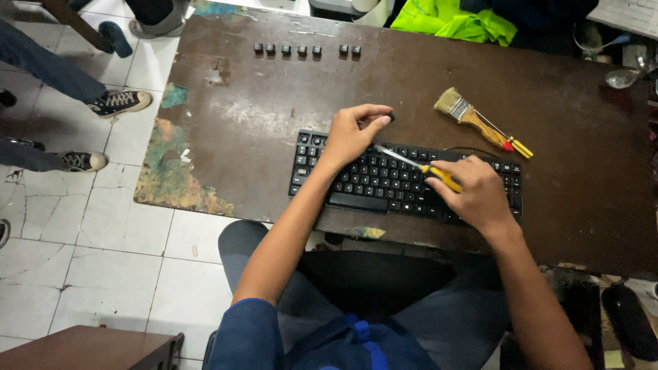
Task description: Removing individual keycaps from a computer keyboard using a flathead screwdriver.
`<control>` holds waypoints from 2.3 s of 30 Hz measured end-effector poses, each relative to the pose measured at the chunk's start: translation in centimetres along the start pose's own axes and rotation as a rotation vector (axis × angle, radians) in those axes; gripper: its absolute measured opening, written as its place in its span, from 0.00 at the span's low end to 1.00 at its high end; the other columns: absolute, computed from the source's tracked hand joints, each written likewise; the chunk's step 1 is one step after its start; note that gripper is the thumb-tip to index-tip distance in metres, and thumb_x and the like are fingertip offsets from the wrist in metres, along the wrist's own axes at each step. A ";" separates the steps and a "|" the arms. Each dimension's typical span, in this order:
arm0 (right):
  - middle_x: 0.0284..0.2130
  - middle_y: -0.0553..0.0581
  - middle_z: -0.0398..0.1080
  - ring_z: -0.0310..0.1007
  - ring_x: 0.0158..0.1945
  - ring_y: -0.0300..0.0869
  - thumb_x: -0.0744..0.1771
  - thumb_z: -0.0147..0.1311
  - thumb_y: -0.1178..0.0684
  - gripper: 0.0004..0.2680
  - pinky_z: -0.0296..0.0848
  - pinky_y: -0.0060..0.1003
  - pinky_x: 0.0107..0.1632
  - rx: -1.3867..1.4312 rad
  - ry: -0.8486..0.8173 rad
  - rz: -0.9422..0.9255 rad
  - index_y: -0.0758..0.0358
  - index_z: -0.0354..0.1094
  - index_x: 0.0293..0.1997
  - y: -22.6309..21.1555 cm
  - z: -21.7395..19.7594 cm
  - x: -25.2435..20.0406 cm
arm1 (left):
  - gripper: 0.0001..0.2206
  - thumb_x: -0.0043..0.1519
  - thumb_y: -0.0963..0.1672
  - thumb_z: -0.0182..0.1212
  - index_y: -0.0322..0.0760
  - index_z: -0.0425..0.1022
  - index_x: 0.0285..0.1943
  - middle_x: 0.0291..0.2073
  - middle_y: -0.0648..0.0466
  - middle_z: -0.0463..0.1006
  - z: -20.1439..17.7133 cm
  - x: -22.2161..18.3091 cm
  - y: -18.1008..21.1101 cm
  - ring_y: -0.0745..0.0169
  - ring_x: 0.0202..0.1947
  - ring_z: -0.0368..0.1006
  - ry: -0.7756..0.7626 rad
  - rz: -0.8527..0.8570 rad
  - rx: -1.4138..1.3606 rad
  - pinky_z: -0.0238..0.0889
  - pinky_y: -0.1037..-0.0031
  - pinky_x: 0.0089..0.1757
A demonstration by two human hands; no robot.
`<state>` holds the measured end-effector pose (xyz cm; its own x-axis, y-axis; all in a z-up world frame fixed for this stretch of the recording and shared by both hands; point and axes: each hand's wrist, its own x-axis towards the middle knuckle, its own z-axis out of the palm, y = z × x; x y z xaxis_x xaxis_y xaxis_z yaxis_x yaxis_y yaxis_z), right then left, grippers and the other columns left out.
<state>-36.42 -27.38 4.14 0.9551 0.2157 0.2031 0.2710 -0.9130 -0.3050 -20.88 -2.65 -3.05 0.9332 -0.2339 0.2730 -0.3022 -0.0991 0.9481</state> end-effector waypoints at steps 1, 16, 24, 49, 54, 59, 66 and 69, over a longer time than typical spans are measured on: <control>0.41 0.62 0.81 0.80 0.45 0.55 0.70 0.61 0.46 0.12 0.77 0.47 0.49 0.000 -0.003 0.006 0.53 0.79 0.59 0.3 0.1 0.1 | 0.09 0.62 0.48 0.73 0.55 0.87 0.50 0.33 0.56 0.89 0.3 -0.3 0.3 0.64 0.37 0.85 -0.005 -0.004 -0.003 0.73 0.74 0.41; 0.42 0.61 0.78 0.79 0.47 0.55 0.66 0.68 0.58 0.09 0.77 0.47 0.51 0.210 0.075 -0.277 0.64 0.80 0.50 0.2 4.3 8.2 | 0.33 0.68 0.48 0.63 0.37 0.57 0.81 0.46 0.56 0.87 -0.1 -1.8 2.5 0.47 0.51 0.79 -0.357 0.137 0.451 0.70 0.52 0.54; 0.38 0.57 0.77 0.77 0.43 0.51 0.70 0.66 0.56 0.08 0.77 0.44 0.50 0.058 0.161 -0.279 0.61 0.80 0.54 2.5 4.7 9.1 | 0.28 0.42 0.65 0.79 0.51 0.76 0.36 0.44 0.58 0.68 -1.5 -2.5 5.5 0.48 0.50 0.67 -0.382 0.418 0.231 0.66 0.58 0.51; 0.30 0.56 0.72 0.77 0.34 0.53 0.65 0.72 0.49 0.10 0.76 0.46 0.38 0.220 0.301 -0.183 0.51 0.85 0.50 7.6 15.2 29.3 | 0.09 0.49 0.54 0.79 0.66 0.88 0.37 0.37 0.68 0.75 -0.4 -2.6 4.0 0.65 0.51 0.68 -0.510 0.359 0.527 0.59 0.68 0.49; 0.31 0.48 0.72 0.77 0.35 0.47 0.65 0.71 0.47 0.10 0.77 0.43 0.40 0.214 0.304 -0.132 0.45 0.84 0.51 7.8 16.0 29.5 | 0.09 0.50 0.54 0.79 0.64 0.88 0.37 0.36 0.69 0.74 -0.6 -2.5 4.4 0.66 0.50 0.68 -0.501 0.351 0.530 0.58 0.68 0.48; 0.35 0.49 0.75 0.76 0.37 0.45 0.68 0.70 0.49 0.09 0.72 0.43 0.36 0.163 0.312 -0.156 0.53 0.86 0.52 6.3 14.8 28.9 | 0.15 0.54 0.59 0.72 0.63 0.91 0.44 0.39 0.69 0.76 -0.6 -2.2 3.7 0.59 0.46 0.64 -0.551 0.431 0.534 0.56 0.65 0.41; 0.35 0.46 0.74 0.76 0.38 0.45 0.68 0.69 0.49 0.08 0.73 0.45 0.36 0.176 0.281 -0.111 0.50 0.86 0.52 6.1 14.4 28.8 | 0.14 0.54 0.59 0.73 0.64 0.91 0.43 0.38 0.71 0.76 -0.6 -2.1 3.6 0.61 0.45 0.63 -0.552 0.420 0.532 0.55 0.67 0.40; 0.35 0.46 0.74 0.75 0.37 0.44 0.68 0.71 0.49 0.09 0.74 0.43 0.37 0.184 0.291 -0.129 0.52 0.86 0.53 6.4 14.6 28.8 | 0.14 0.54 0.59 0.72 0.63 0.91 0.43 0.40 0.70 0.77 -0.5 -2.1 3.6 0.60 0.47 0.64 -0.570 0.416 0.539 0.57 0.66 0.42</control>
<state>-5.44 -21.94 -5.50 0.8450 0.1932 0.4986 0.4290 -0.8016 -0.4165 -23.78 -2.01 -0.11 0.5318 -0.7844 0.3192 -0.7801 -0.3070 0.5452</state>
